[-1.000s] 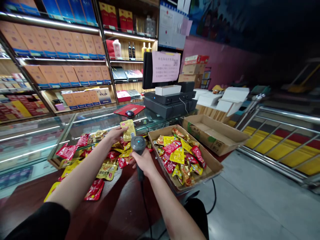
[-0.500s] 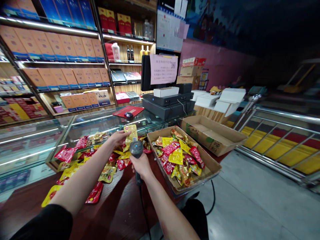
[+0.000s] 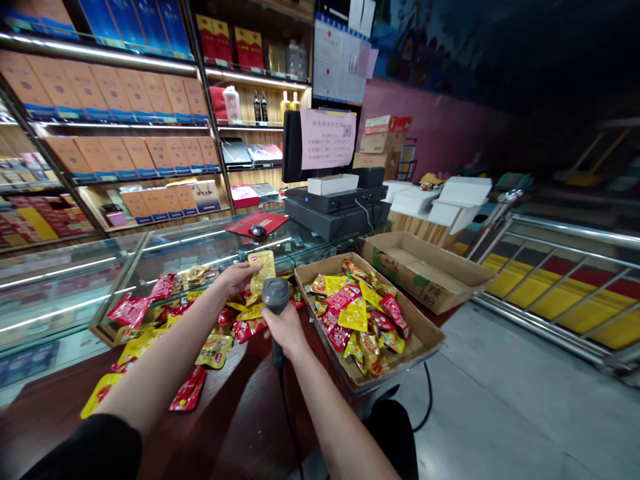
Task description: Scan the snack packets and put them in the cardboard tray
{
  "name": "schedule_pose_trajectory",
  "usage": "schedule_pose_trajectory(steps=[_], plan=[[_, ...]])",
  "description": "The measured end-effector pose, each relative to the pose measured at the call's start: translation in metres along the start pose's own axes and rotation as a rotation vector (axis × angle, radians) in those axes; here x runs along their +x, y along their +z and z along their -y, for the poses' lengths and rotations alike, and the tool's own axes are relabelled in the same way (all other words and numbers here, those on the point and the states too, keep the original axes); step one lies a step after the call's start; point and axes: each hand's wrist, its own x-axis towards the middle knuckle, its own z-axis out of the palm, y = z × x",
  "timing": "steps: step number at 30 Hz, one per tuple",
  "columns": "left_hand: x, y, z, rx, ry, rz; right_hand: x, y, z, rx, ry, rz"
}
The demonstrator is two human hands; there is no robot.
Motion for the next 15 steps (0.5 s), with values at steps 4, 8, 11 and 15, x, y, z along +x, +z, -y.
schedule_pose_trajectory(steps=[4, 8, 11, 15], plan=[[-0.008, 0.014, -0.002, 0.024, -0.04, 0.045, 0.019, -0.021, 0.021, 0.09, -0.138, -0.156], [-0.006, 0.04, -0.003, 0.052, -0.081, 0.14, 0.047, -0.056, 0.049, 0.3, 0.062, -0.079], [0.004, 0.071, -0.002, 0.051, -0.088, 0.183, 0.063, -0.089, 0.068, 0.392, 0.151, -0.002], [0.023, 0.124, 0.0, 0.054, -0.077, 0.21, 0.074, -0.139, 0.084, 0.422, 0.164, -0.035]])
